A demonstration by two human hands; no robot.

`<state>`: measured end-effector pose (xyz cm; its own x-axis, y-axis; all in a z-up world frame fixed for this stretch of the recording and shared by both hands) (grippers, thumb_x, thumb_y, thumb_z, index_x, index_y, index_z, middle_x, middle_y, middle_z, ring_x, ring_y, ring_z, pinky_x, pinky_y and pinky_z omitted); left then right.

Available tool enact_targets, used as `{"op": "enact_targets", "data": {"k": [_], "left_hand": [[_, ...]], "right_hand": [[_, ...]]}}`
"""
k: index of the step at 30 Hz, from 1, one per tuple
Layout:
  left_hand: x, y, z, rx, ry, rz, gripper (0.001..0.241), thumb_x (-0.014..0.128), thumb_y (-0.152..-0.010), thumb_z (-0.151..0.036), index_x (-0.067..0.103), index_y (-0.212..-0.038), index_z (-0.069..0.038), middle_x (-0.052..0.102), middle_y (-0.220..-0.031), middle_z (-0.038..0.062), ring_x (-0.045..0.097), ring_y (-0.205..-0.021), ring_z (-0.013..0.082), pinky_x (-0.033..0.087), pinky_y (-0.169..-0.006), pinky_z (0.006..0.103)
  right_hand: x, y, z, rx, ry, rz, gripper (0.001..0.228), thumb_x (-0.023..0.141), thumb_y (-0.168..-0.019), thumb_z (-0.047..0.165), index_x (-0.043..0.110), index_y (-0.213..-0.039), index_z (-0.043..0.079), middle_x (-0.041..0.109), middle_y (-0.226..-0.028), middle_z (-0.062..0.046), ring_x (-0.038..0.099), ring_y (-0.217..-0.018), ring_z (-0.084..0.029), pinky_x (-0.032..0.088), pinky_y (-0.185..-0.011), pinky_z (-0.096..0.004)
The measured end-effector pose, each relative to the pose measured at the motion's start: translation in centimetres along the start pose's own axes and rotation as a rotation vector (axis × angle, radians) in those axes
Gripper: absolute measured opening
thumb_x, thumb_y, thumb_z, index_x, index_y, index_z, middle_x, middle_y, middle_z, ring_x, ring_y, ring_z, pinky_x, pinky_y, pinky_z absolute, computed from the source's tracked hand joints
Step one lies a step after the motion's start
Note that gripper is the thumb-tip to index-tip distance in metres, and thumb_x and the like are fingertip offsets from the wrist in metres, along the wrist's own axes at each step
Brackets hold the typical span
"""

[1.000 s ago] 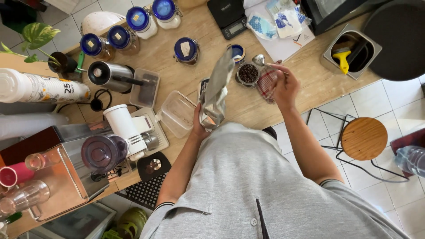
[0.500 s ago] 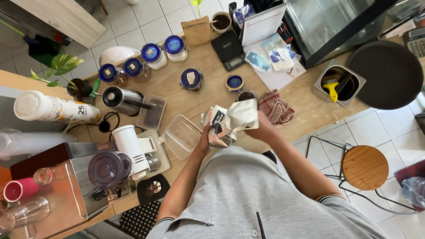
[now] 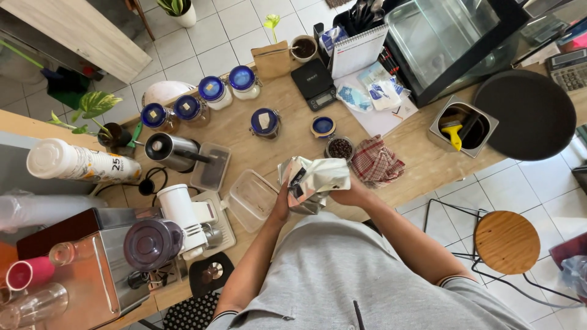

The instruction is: Scooping coffee beans from a large silver storage bag into a small glass jar using a spoon.

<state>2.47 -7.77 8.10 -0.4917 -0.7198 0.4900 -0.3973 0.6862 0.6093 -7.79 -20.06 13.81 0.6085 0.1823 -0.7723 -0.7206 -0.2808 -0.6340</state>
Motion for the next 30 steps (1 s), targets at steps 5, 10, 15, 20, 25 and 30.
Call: {"op": "enact_targets", "data": {"k": [5,10,15,20,25,30], "left_hand": [[1.1,1.0,0.1,0.055,0.3,-0.017,0.06,0.059,-0.095,-0.054,0.067,-0.13,-0.006,0.07,-0.125,0.015,0.068,-0.116,0.0244,0.051,-0.107,0.0412],[-4.1,-3.1,4.0,0.046,0.359,-0.079,0.061,0.067,-0.091,-0.054,0.067,-0.129,-0.006,0.069,-0.127,0.016,0.067,-0.117,0.0253,0.047,-0.11,0.0435],[-4.6,-3.4,4.3,0.001,0.259,-0.13,0.071,0.068,-0.086,-0.062,0.064,-0.134,-0.009,0.068,-0.13,0.015,0.066,-0.118,0.0261,0.047,-0.11,0.0455],[-5.1,-4.1,4.9,-0.019,0.236,-0.141,0.081,0.067,-0.085,-0.069,0.058,-0.14,-0.011,0.061,-0.139,0.015,0.061,-0.126,0.0279,0.044,-0.113,0.0473],[-5.1,-3.2,4.5,-0.037,0.281,-0.139,0.077,0.066,-0.087,-0.067,0.059,-0.139,-0.01,0.063,-0.137,0.015,0.062,-0.124,0.0285,0.044,-0.112,0.0468],[-7.7,-4.0,5.8,-0.025,0.373,-0.165,0.071,0.067,-0.087,-0.063,0.062,-0.135,-0.011,0.068,-0.131,0.014,0.067,-0.118,0.0271,0.047,-0.11,0.0449]], "right_hand": [[2.5,3.8,-5.8,0.722,-1.042,0.073,0.023,0.071,-0.082,0.006,0.078,-0.103,0.01,0.08,-0.099,-0.01,0.076,-0.093,-0.019,0.062,-0.092,-0.033],[1.4,6.7,-9.1,1.101,-1.271,0.034,0.063,0.082,-0.064,-0.009,0.063,-0.123,-0.002,0.067,-0.097,-0.024,0.064,-0.079,-0.037,0.048,-0.066,-0.043],[-1.6,5.4,-9.5,1.425,-1.246,-0.04,0.009,0.066,-0.089,-0.001,0.067,-0.081,-0.006,0.055,-0.047,-0.02,0.058,-0.03,-0.027,0.047,-0.023,-0.035],[-4.0,4.0,-8.4,1.513,-1.223,-0.195,0.024,0.068,-0.098,0.014,0.062,-0.081,0.0,0.049,-0.043,-0.012,0.048,-0.025,-0.019,0.038,-0.022,-0.033],[-7.4,2.1,-9.2,1.535,-1.168,-0.328,0.026,0.061,-0.106,0.019,0.064,-0.086,0.002,0.049,-0.042,-0.011,0.042,-0.025,-0.015,0.03,-0.028,-0.025],[-7.2,5.5,-11.2,1.6,-1.227,-0.463,0.022,0.06,-0.106,0.021,0.069,-0.101,0.001,0.053,-0.048,-0.013,0.04,-0.025,-0.012,0.027,-0.028,-0.021]]}}
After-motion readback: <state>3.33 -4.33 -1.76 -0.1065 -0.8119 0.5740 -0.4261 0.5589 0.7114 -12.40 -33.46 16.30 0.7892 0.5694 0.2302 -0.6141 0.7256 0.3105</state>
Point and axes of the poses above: each hand's wrist, its own y-axis away from the middle knuckle, its own x-axis out of the palm, z = x × y, the point moved 7 cm from there along -y, towards the middle knuckle
